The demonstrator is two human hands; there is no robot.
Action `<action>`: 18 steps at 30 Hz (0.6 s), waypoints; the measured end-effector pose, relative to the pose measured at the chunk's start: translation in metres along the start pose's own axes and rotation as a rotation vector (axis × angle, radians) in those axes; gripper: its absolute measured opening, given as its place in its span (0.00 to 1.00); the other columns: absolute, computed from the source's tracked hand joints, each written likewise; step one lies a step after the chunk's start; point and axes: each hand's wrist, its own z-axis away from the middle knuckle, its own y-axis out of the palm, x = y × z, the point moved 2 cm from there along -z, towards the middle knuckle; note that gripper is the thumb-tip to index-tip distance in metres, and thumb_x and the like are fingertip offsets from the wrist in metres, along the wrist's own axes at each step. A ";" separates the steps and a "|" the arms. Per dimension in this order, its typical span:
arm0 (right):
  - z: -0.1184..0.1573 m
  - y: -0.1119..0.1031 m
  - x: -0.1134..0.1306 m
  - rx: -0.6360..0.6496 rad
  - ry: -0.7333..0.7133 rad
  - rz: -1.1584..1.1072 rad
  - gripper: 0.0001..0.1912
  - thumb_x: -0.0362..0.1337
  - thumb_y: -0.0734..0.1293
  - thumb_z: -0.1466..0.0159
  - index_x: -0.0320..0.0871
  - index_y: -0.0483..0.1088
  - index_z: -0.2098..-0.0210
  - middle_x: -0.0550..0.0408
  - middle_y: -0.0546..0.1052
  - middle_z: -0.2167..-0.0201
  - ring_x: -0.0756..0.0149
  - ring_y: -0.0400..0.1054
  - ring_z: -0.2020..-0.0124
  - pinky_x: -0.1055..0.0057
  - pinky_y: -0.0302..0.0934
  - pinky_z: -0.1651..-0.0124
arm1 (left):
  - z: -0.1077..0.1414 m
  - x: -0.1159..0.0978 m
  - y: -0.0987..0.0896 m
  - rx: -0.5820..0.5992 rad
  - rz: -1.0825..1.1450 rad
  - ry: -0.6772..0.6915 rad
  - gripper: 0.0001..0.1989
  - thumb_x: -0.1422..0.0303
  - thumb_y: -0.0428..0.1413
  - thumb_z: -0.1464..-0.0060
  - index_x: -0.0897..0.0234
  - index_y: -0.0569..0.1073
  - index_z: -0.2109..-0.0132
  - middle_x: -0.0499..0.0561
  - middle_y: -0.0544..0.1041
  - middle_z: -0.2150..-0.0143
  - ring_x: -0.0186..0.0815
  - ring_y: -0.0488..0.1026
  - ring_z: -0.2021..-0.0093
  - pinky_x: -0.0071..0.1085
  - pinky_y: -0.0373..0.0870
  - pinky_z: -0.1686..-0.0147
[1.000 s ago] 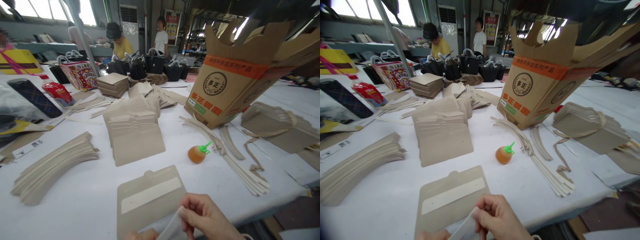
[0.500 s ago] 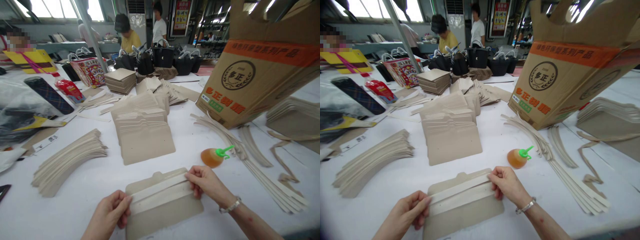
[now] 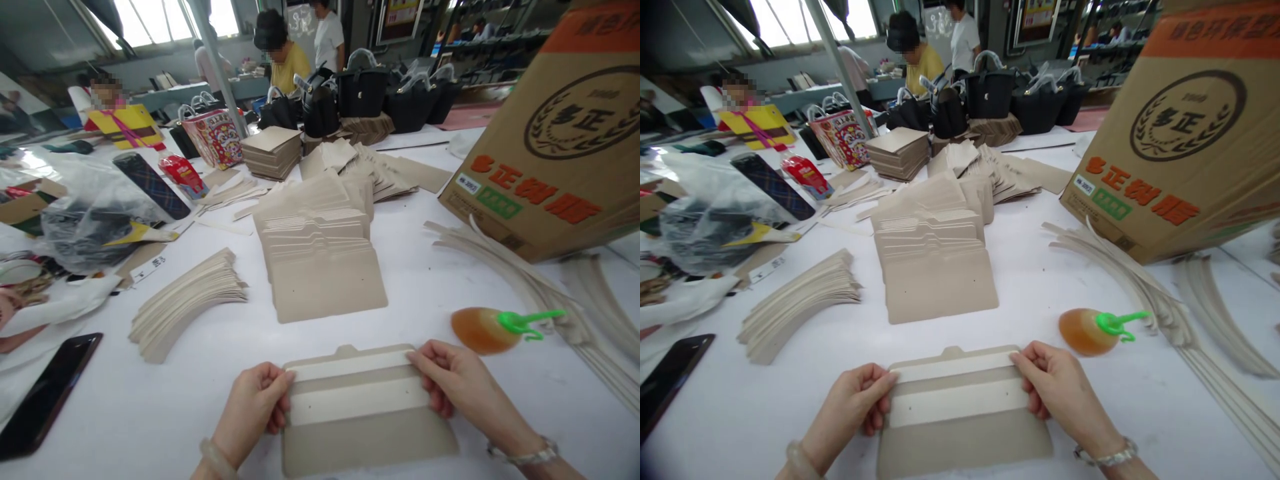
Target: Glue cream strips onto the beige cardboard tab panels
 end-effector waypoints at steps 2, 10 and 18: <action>0.000 0.001 -0.002 -0.008 0.000 0.007 0.21 0.54 0.63 0.41 0.44 0.61 0.79 0.61 0.67 0.90 0.73 0.61 0.89 0.80 0.54 0.87 | -0.001 0.002 0.000 -0.009 0.005 -0.005 0.24 0.45 0.56 0.58 0.62 0.64 0.74 0.43 0.70 0.84 0.26 0.63 0.87 0.22 0.57 0.88; 0.000 0.002 -0.005 -0.005 0.026 0.013 0.21 0.54 0.63 0.42 0.44 0.61 0.78 0.63 0.66 0.88 0.74 0.62 0.88 0.80 0.54 0.86 | -0.006 0.010 -0.001 -0.032 0.020 -0.029 0.26 0.42 0.56 0.61 0.62 0.63 0.74 0.43 0.71 0.84 0.27 0.64 0.88 0.23 0.57 0.88; 0.005 0.006 0.007 -0.060 0.019 -0.041 0.16 0.48 0.62 0.41 0.43 0.60 0.77 0.66 0.65 0.88 0.75 0.61 0.90 0.82 0.52 0.89 | -0.008 0.019 -0.003 -0.010 -0.001 -0.065 0.30 0.37 0.57 0.66 0.62 0.64 0.75 0.43 0.70 0.84 0.27 0.64 0.87 0.23 0.56 0.87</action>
